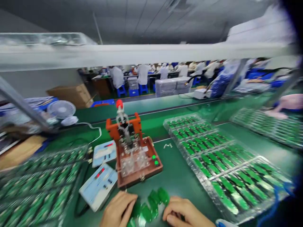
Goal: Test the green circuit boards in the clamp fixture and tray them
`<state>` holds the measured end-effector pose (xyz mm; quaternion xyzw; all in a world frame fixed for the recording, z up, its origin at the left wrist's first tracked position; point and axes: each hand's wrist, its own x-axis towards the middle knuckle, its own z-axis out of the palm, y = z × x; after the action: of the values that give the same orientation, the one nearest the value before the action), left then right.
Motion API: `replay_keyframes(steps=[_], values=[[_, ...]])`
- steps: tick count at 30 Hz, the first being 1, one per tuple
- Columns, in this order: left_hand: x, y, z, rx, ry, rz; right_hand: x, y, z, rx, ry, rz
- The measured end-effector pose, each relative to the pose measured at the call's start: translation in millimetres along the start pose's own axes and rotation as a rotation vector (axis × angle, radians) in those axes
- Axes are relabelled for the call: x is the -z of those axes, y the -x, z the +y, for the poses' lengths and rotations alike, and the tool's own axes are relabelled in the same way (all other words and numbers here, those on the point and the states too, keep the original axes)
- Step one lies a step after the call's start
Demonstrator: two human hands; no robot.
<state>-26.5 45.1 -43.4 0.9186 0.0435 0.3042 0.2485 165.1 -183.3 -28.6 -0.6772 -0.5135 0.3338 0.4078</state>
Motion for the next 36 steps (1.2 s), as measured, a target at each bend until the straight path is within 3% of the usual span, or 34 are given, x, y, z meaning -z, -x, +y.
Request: replay_keyframes(steps=[4, 9, 14, 20, 26, 33, 36], values=[[24.3, 26, 4, 0.174, -0.050, -0.095, -9, 6, 10, 0.002, 0.015, 0.071], [35.5, 44, 17, 0.207, 0.009, -0.228, -8, 2, 19, 0.061, 0.078, 0.075], [36.9, 42, 22, 0.210, 0.024, -0.426, -14, -23, -2, 0.176, 0.183, -0.004], [40.4, 33, 32, 0.234, -0.038, -0.589, -40, -60, -26, 0.207, 0.367, -0.051], [45.8, 31, 35, 0.230, -0.082, -0.594, -54, -74, -28, 0.165, 0.475, -0.092], [42.5, 36, 29, 0.216, -0.112, -0.523, -56, -78, -30, 0.164, 0.467, -0.109], [42.5, 37, 29, 0.185, -0.092, -0.471, -48, -73, -36, 0.156, 0.403, -0.112]])
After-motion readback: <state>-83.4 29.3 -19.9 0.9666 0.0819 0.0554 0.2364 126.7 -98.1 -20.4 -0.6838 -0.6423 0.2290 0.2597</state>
